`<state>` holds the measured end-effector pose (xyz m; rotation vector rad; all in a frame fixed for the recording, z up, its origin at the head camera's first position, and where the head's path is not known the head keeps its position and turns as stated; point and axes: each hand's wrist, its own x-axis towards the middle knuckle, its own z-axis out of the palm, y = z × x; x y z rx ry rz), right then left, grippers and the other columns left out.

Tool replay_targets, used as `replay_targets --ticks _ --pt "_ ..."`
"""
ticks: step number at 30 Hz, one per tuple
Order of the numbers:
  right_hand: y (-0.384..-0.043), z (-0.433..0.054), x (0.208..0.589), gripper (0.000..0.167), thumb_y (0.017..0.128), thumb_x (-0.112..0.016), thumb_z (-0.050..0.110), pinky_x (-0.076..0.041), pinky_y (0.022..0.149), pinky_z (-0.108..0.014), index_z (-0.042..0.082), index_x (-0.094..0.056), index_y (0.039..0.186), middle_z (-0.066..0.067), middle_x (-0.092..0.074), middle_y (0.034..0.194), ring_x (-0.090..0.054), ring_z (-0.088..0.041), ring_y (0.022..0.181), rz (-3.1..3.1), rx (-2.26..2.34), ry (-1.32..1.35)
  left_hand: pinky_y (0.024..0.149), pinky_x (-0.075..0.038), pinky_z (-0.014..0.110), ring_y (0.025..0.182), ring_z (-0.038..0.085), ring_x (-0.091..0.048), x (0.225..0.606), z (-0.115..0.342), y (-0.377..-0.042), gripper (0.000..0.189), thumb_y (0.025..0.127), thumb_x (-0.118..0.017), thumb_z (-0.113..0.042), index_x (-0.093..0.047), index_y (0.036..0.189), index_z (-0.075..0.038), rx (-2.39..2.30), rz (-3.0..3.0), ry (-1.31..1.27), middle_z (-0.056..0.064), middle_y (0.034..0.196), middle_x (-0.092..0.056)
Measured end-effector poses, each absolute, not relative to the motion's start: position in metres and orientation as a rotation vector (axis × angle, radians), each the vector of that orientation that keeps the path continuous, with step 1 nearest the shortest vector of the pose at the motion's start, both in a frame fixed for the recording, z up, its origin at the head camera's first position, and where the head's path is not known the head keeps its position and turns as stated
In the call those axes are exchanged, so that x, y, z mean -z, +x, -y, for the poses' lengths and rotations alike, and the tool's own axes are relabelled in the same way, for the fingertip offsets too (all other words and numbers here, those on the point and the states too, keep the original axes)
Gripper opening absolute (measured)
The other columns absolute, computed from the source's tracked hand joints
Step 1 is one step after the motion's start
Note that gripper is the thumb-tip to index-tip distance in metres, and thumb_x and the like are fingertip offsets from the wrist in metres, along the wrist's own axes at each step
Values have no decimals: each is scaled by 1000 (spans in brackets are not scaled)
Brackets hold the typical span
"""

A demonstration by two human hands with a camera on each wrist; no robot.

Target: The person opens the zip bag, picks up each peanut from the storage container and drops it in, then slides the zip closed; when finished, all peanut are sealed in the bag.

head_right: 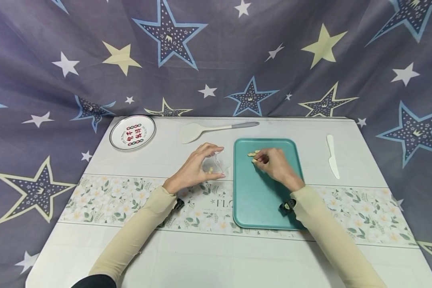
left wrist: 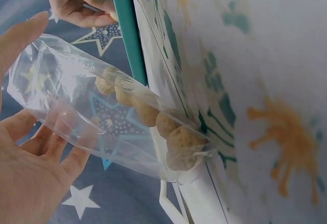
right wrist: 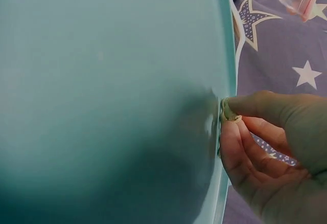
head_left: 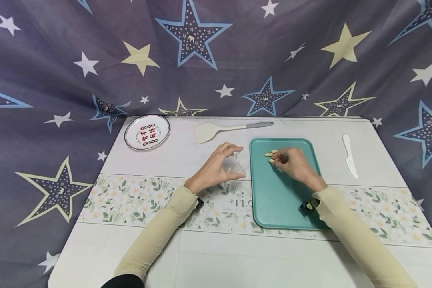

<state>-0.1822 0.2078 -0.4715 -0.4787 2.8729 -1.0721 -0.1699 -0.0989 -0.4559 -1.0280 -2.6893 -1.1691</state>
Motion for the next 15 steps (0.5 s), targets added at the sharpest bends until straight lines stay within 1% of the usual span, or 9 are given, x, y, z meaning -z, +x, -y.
replay_targets --ticks 7,10,13,15 --pt "-177 -199 466 12 91 -79 6 -64 72 -32 3 -80 103 -12 -80 92 -75 -22 80 -2880 1120 -554 110 -50 42 125 28 -58 457 99 -171 81 81 -91 -35 -55 150 -10 1183 2691 -1032 5 142 -57" --pt "-173 -193 461 14 91 -80 6 -64 72 -30 3 -81 104 -11 -80 92 -75 -22 79 -2880 1162 -584 111 -50 41 126 29 -59 457 99 -171 82 80 -92 -35 -56 149 -10 1191 2687 -1035 5 142 -57" --pt "-169 -187 455 15 91 -79 5 -62 71 -24 3 -80 105 -11 -80 91 -75 -21 79 -2879 1196 -611 111 -50 41 126 31 -59 458 99 -172 82 80 -92 -35 -56 149 -9 1193 2677 -1040 6 141 -57" --pt "-167 -183 452 15 91 -78 5 -62 71 -24 3 -80 105 -11 -80 91 -75 -21 79 -2876 1206 -625 111 -50 41 125 31 -59 458 99 -172 83 79 -93 -35 -56 149 -10 1186 2671 -1043 6 140 -58"
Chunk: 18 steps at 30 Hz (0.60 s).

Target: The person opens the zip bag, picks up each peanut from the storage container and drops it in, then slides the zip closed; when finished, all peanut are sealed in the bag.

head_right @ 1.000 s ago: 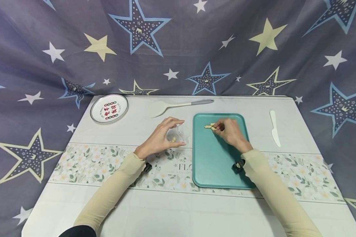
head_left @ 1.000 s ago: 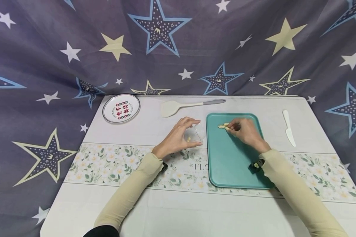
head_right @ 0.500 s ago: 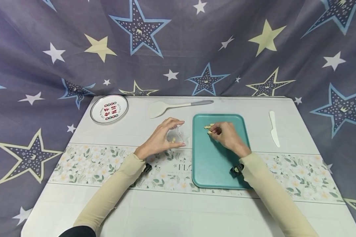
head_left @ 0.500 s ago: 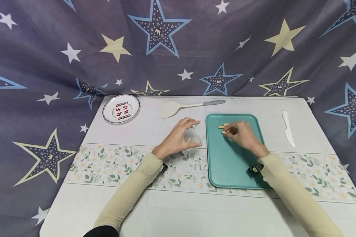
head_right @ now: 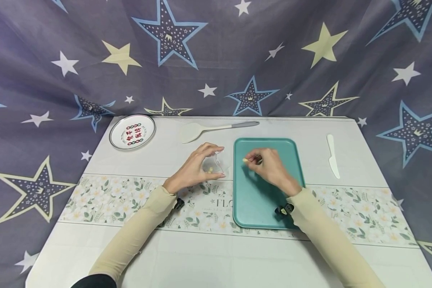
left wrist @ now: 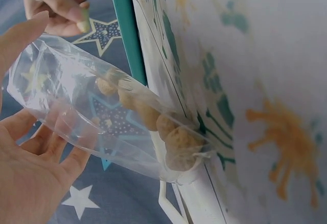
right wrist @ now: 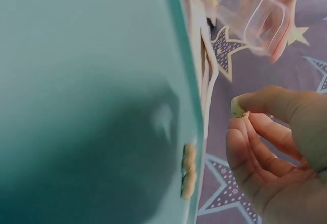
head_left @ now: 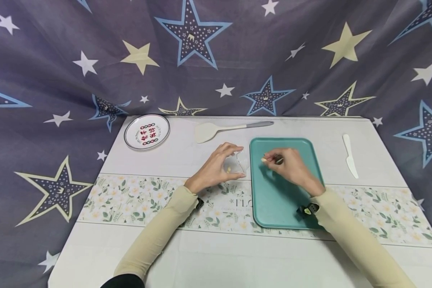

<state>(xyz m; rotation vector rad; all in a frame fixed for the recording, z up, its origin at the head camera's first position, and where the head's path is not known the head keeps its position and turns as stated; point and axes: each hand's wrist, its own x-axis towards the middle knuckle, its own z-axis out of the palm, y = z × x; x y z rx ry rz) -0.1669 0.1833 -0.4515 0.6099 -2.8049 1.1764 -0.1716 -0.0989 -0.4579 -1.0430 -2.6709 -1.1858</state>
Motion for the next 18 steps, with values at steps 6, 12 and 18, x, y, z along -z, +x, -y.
replay_targets --ticks 6,12,18 --pt "-162 -172 444 12 92 -78 8 -62 71 -25 6 -80 104 -9 -79 91 -74 -19 79 2782 -1181 635 111 -50 41 126 31 -59 458 99 -172 82 80 -92 -35 -56 149 -8 1191 2660 -1053 5 141 -57" --pt "-159 -163 440 12 92 -79 10 -63 70 -28 7 -80 103 -8 -78 92 -74 -19 79 2742 -1186 679 110 -51 41 126 30 -59 459 99 -172 82 81 -91 -36 -55 149 -9 1195 2673 -1051 5 141 -56" --pt "-155 -151 434 12 92 -79 10 -64 71 -35 7 -79 104 -7 -77 93 -73 -19 80 2710 -1215 730 110 -51 40 127 29 -58 458 99 -172 81 81 -92 -35 -56 149 -9 1195 2666 -1066 6 141 -56"
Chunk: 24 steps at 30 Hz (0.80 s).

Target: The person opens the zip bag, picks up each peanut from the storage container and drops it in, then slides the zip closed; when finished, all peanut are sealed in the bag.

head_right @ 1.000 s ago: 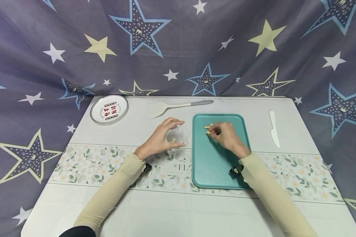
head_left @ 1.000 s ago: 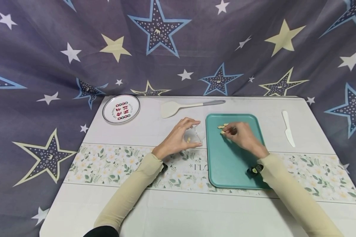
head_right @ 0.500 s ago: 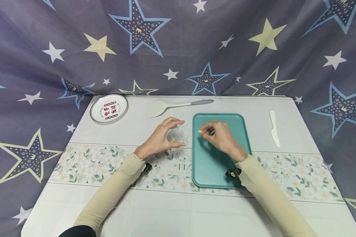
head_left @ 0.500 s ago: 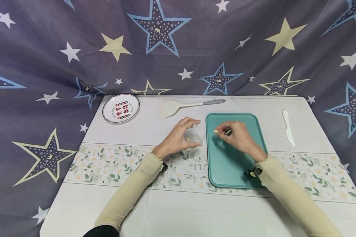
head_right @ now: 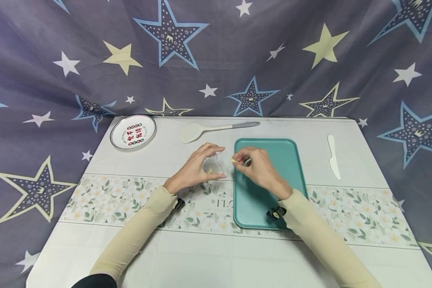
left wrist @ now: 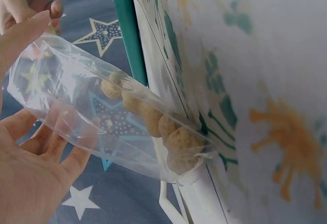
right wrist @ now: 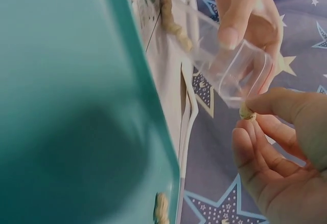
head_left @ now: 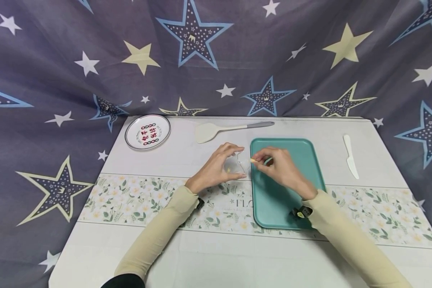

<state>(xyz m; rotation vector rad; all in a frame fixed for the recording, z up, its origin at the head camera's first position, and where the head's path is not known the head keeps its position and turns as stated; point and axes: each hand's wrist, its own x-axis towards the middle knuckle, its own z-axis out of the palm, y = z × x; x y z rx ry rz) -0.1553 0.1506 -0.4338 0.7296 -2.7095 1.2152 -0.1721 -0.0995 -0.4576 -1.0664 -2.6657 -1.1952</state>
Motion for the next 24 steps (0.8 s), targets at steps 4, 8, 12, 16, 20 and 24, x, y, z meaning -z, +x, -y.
replay_targets --ticks 4,8,12,16,20,24 --pt "-154 -143 432 10 94 -78 13 -64 70 -34 9 -80 103 -6 -77 94 -72 -18 80 2699 -1222 759 111 -51 38 129 28 -57 457 99 -172 81 81 -92 -34 -55 150 -10 1196 2663 -1082 6 141 -56" --pt "-155 -137 432 10 93 -79 12 -63 70 -30 9 -79 102 -6 -76 94 -72 -17 80 2701 -1229 776 112 -51 38 131 27 -56 457 99 -172 82 81 -91 -35 -55 150 -10 1203 2662 -1082 6 142 -56" --pt "-155 -132 432 10 93 -78 11 -64 71 -30 8 -79 102 -7 -75 94 -72 -17 81 2710 -1233 791 112 -51 37 132 26 -55 456 98 -171 81 82 -91 -35 -55 150 -9 1209 2664 -1081 5 143 -55" --pt "-155 -128 432 10 94 -77 10 -65 73 -37 7 -78 103 -9 -74 97 -72 -19 83 2723 -1237 808 111 -51 38 131 28 -56 456 98 -171 81 82 -91 -34 -55 150 -11 1209 2668 -1081 5 144 -55" --pt "-154 -125 433 10 95 -77 11 -64 74 -37 8 -78 104 -9 -73 99 -71 -19 84 2734 -1227 827 112 -51 38 131 28 -56 455 98 -170 81 82 -91 -34 -55 150 -11 1208 2671 -1079 6 144 -55" --pt "-155 -124 435 10 94 -77 10 -64 72 -33 8 -78 105 -8 -74 99 -71 -18 83 2717 -1213 842 112 -50 39 131 27 -56 455 99 -170 81 81 -91 -35 -55 150 -8 1196 2675 -1076 6 144 -55"
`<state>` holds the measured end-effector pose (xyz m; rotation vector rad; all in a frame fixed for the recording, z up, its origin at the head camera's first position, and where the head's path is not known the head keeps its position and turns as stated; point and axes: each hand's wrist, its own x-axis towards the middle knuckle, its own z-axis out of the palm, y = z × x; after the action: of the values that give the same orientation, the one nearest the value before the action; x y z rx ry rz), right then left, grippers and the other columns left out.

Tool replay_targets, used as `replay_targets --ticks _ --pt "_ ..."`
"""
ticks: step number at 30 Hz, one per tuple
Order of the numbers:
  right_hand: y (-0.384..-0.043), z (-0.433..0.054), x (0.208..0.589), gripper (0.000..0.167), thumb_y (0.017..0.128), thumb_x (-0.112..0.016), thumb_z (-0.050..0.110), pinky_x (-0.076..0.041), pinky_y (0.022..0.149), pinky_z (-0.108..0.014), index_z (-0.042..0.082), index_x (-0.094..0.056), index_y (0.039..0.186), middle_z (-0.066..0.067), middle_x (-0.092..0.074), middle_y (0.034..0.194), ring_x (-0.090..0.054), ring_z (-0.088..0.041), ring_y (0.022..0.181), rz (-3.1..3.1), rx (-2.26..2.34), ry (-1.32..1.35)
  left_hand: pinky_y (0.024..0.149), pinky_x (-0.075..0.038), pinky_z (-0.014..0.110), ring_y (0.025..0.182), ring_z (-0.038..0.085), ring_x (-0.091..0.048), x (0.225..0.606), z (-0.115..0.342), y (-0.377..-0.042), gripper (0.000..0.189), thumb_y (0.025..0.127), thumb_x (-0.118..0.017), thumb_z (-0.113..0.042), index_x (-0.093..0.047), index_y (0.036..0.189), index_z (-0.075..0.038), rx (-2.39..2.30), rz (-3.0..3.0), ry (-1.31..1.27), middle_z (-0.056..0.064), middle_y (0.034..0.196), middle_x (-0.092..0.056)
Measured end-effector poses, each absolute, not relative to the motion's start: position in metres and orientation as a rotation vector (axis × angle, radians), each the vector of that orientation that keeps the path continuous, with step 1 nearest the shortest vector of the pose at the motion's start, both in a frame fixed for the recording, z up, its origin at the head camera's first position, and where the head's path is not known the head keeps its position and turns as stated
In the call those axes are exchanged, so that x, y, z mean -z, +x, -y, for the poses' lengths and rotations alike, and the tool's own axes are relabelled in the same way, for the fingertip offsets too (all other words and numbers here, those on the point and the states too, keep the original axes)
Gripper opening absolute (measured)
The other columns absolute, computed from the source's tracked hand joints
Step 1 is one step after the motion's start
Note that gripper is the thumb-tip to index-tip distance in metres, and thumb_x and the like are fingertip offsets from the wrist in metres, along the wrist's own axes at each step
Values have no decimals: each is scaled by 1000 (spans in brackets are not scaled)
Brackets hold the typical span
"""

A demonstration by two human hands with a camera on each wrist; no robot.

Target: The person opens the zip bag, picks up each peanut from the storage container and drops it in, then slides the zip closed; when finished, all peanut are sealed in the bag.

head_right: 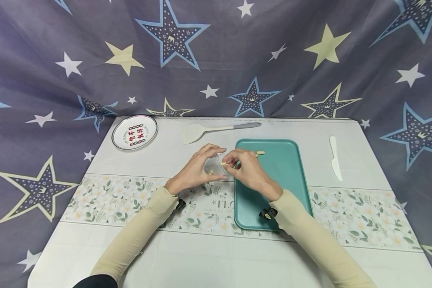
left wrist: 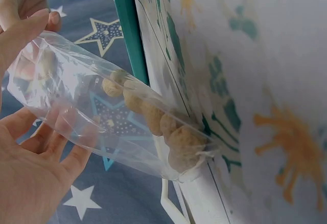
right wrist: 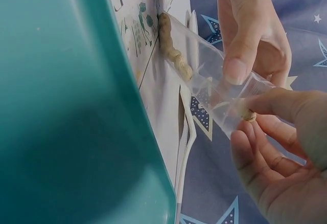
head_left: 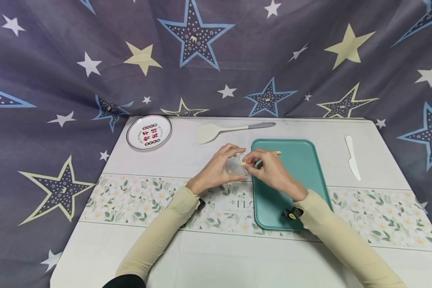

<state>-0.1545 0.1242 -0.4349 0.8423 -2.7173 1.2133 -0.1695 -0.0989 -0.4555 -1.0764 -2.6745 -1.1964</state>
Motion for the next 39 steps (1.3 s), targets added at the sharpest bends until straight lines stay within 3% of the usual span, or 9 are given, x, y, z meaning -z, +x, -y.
replay_targets --ticks 10,21,26,31,39 --pt "-157 -131 437 11 95 -75 7 -64 71 -38 3 -78 104 -10 -75 99 -72 -20 83 2697 -1250 819 110 -51 40 129 28 -57 456 100 -169 82 81 -92 -34 -55 150 -11 1203 2664 -1065 5 144 -55" --pt "-173 -161 454 13 93 -76 4 -63 68 -32 0 -78 105 -13 -77 101 -73 -24 81 2693 -1187 770 110 -51 40 128 29 -58 455 100 -170 81 81 -91 -35 -55 150 -11 1192 2685 -1048 5 143 -55" --pt "-178 -175 463 16 91 -76 -1 -64 71 -40 -3 -76 107 -18 -76 105 -74 -29 84 2731 -1139 735 110 -51 39 125 23 -58 455 100 -170 81 80 -92 -35 -56 149 -12 1179 2690 -1040 4 143 -56" --pt "-183 -185 469 18 91 -74 -3 -64 76 -45 -3 -76 110 -19 -76 108 -74 -30 86 2796 -1111 684 110 -51 39 126 27 -59 456 99 -170 81 80 -92 -35 -56 149 -12 1196 2682 -1044 4 142 -56" --pt "-191 -198 473 19 90 -74 -6 -64 75 -44 -2 -76 108 -20 -76 105 -73 -31 86 2831 -1100 643 111 -50 39 126 24 -58 456 98 -169 81 81 -92 -36 -56 149 -13 1185 2693 -1040 3 143 -56"
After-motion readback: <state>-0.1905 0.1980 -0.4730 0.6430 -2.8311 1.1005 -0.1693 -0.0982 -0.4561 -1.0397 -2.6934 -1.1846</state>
